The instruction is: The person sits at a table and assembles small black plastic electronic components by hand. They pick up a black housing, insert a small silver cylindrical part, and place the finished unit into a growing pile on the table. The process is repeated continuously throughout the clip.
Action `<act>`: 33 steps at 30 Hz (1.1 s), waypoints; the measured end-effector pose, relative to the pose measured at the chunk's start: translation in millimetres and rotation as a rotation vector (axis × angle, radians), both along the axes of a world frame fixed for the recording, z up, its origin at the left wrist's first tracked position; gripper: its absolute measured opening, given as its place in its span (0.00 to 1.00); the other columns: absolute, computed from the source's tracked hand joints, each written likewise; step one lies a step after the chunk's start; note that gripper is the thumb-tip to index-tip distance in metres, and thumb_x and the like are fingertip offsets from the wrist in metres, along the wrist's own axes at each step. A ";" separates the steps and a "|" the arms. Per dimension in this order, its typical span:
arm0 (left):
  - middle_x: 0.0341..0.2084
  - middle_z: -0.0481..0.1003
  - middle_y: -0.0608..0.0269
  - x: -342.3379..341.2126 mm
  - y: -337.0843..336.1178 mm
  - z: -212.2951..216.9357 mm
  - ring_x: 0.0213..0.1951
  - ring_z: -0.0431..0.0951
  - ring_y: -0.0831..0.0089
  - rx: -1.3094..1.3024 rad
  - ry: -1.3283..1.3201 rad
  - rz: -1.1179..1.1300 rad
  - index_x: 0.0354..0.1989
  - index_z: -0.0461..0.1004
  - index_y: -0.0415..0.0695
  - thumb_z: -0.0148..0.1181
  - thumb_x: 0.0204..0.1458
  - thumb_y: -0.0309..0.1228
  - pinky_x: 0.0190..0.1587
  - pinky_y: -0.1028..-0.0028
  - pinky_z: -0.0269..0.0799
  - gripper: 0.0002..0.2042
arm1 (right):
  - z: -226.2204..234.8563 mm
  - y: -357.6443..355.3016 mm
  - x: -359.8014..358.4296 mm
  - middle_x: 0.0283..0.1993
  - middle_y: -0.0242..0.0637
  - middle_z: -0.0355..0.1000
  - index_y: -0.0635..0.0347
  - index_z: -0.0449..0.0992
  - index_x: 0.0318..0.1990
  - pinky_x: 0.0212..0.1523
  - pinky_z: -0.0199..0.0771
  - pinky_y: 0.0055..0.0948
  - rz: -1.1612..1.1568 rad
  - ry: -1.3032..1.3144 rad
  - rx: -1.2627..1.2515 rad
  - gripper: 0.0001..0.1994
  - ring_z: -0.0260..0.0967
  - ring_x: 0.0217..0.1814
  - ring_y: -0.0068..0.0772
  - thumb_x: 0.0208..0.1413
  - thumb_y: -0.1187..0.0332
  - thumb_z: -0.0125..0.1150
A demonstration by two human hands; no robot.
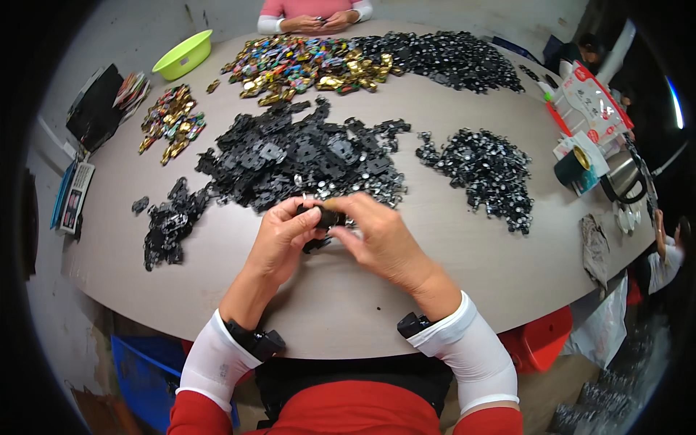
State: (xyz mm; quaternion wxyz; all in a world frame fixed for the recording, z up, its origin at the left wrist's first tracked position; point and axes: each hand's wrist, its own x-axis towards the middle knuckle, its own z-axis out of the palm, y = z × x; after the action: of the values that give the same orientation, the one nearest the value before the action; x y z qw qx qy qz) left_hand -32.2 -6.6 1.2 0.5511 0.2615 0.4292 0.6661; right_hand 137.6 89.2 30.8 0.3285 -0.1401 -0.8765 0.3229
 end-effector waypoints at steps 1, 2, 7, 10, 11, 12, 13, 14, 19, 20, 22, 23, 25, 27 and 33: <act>0.36 0.78 0.64 0.8 0.7 -3.0 0.37 0.78 0.76 -0.036 0.035 0.014 0.42 0.76 0.40 0.61 0.57 0.26 0.41 0.76 0.75 0.06 | 1.1 1.1 1.9 0.44 0.44 0.77 0.61 0.77 0.47 0.43 0.77 0.33 0.037 -0.056 -0.036 0.16 0.77 0.43 0.43 0.49 0.74 0.68; 0.37 0.78 0.63 1.3 2.1 -6.1 0.39 0.79 0.74 -0.057 0.040 0.011 0.42 0.76 0.40 0.62 0.57 0.26 0.43 0.73 0.78 0.06 | 0.9 10.3 5.9 0.42 0.43 0.78 0.62 0.78 0.47 0.43 0.76 0.32 0.022 -0.079 -0.037 0.15 0.77 0.43 0.38 0.50 0.73 0.69; 0.37 0.79 0.63 4.4 3.4 9.1 0.39 0.80 0.73 -0.009 -0.042 0.028 0.44 0.75 0.41 0.61 0.58 0.28 0.42 0.70 0.79 0.08 | -11.4 112.2 33.5 0.37 0.44 0.79 0.65 0.81 0.40 0.38 0.75 0.30 -0.451 -0.167 0.165 0.09 0.77 0.33 0.34 0.54 0.70 0.64; 0.36 0.78 0.63 -0.5 4.8 10.6 0.37 0.80 0.74 -0.013 -0.063 -0.010 0.45 0.75 0.42 0.61 0.59 0.29 0.41 0.71 0.80 0.09 | -24.9 146.6 34.2 0.40 0.46 0.76 0.64 0.80 0.40 0.46 0.75 0.38 -0.548 -0.321 0.297 0.09 0.75 0.43 0.47 0.52 0.72 0.62; 0.36 0.78 0.63 -2.8 3.6 8.5 0.37 0.80 0.74 -0.022 -0.065 0.002 0.45 0.75 0.42 0.61 0.59 0.29 0.40 0.71 0.80 0.09 | -26.6 147.9 29.1 0.40 0.47 0.75 0.63 0.80 0.40 0.48 0.75 0.40 -0.559 -0.337 0.345 0.09 0.74 0.45 0.50 0.51 0.73 0.62; 0.36 0.78 0.64 -4.6 3.0 6.7 0.37 0.80 0.75 -0.030 -0.069 0.012 0.45 0.75 0.42 0.61 0.59 0.30 0.40 0.71 0.80 0.09 | -25.8 146.8 24.0 0.41 0.47 0.74 0.64 0.79 0.43 0.52 0.72 0.39 -0.543 -0.453 0.344 0.11 0.72 0.49 0.49 0.52 0.71 0.62; 0.35 0.78 0.64 -6.6 3.6 5.8 0.37 0.80 0.75 -0.038 -0.073 0.019 0.45 0.75 0.42 0.60 0.59 0.30 0.40 0.71 0.80 0.09 | -26.3 149.1 21.6 0.40 0.47 0.73 0.64 0.78 0.42 0.52 0.72 0.40 -0.538 -0.461 0.382 0.10 0.72 0.49 0.49 0.52 0.71 0.63; 0.36 0.79 0.64 -8.3 3.2 3.0 0.36 0.80 0.75 -0.033 -0.086 0.012 0.45 0.74 0.42 0.60 0.59 0.30 0.40 0.71 0.80 0.09 | -29.8 149.6 19.4 0.40 0.47 0.73 0.64 0.77 0.41 0.51 0.73 0.40 -0.532 -0.476 0.415 0.10 0.72 0.48 0.49 0.52 0.71 0.63; 0.36 0.79 0.62 -8.2 2.1 6.0 0.37 0.80 0.74 -0.044 -0.141 0.001 0.47 0.73 0.40 0.59 0.59 0.29 0.41 0.70 0.81 0.10 | -21.5 136.8 29.5 0.38 0.46 0.71 0.64 0.75 0.38 0.46 0.72 0.40 -0.455 -0.550 0.263 0.08 0.72 0.46 0.49 0.49 0.75 0.60; 0.36 0.79 0.62 -7.2 2.9 6.3 0.37 0.80 0.73 -0.042 -0.159 -0.015 0.48 0.73 0.40 0.60 0.59 0.29 0.41 0.70 0.81 0.11 | -23.0 132.5 36.4 0.35 0.46 0.73 0.66 0.74 0.37 0.42 0.73 0.37 -0.439 -0.496 0.301 0.09 0.73 0.41 0.48 0.47 0.76 0.60; 0.37 0.79 0.61 -3.7 4.5 7.7 0.37 0.80 0.73 -0.008 -0.191 -0.055 0.49 0.73 0.39 0.61 0.58 0.29 0.42 0.70 0.81 0.12 | -20.7 124.2 45.5 0.34 0.44 0.75 0.64 0.75 0.36 0.41 0.75 0.35 -0.407 -0.398 0.194 0.08 0.75 0.38 0.43 0.47 0.75 0.62; 0.37 0.79 0.61 -2.6 4.4 7.8 0.37 0.80 0.73 0.006 -0.204 -0.073 0.49 0.73 0.39 0.61 0.58 0.28 0.43 0.70 0.81 0.13 | -19.1 118.8 48.9 0.33 0.43 0.76 0.64 0.75 0.36 0.40 0.75 0.34 -0.391 -0.346 0.138 0.08 0.75 0.36 0.40 0.47 0.74 0.63; 0.37 0.79 0.61 -2.3 3.2 6.1 0.37 0.80 0.74 -0.002 -0.152 -0.081 0.50 0.73 0.39 0.61 0.57 0.28 0.44 0.71 0.81 0.14 | -16.2 105.9 53.5 0.32 0.41 0.77 0.64 0.76 0.36 0.38 0.75 0.30 -0.423 -0.220 -0.105 0.08 0.74 0.33 0.33 0.48 0.72 0.64; 0.38 0.79 0.61 -0.4 3.9 5.2 0.37 0.80 0.74 -0.019 -0.118 -0.087 0.51 0.73 0.38 0.61 0.56 0.27 0.44 0.71 0.80 0.14 | -17.5 97.6 64.0 0.32 0.38 0.78 0.64 0.77 0.37 0.37 0.74 0.28 -0.437 -0.205 -0.256 0.09 0.73 0.31 0.28 0.48 0.72 0.65; 0.38 0.79 0.63 2.8 4.6 4.8 0.38 0.79 0.76 -0.059 -0.066 -0.075 0.51 0.73 0.39 0.62 0.56 0.27 0.42 0.72 0.80 0.15 | -19.8 79.2 92.5 0.35 0.40 0.76 0.66 0.78 0.36 0.38 0.74 0.29 -0.464 -0.399 -0.159 0.09 0.74 0.34 0.32 0.48 0.71 0.65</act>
State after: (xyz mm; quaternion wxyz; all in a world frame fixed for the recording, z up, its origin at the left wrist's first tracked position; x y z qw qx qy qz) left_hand -29.4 -2.0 6.0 0.5969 0.2388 0.4200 0.6405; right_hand 230.1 168.4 11.0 0.2029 -0.4220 -0.8404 0.2728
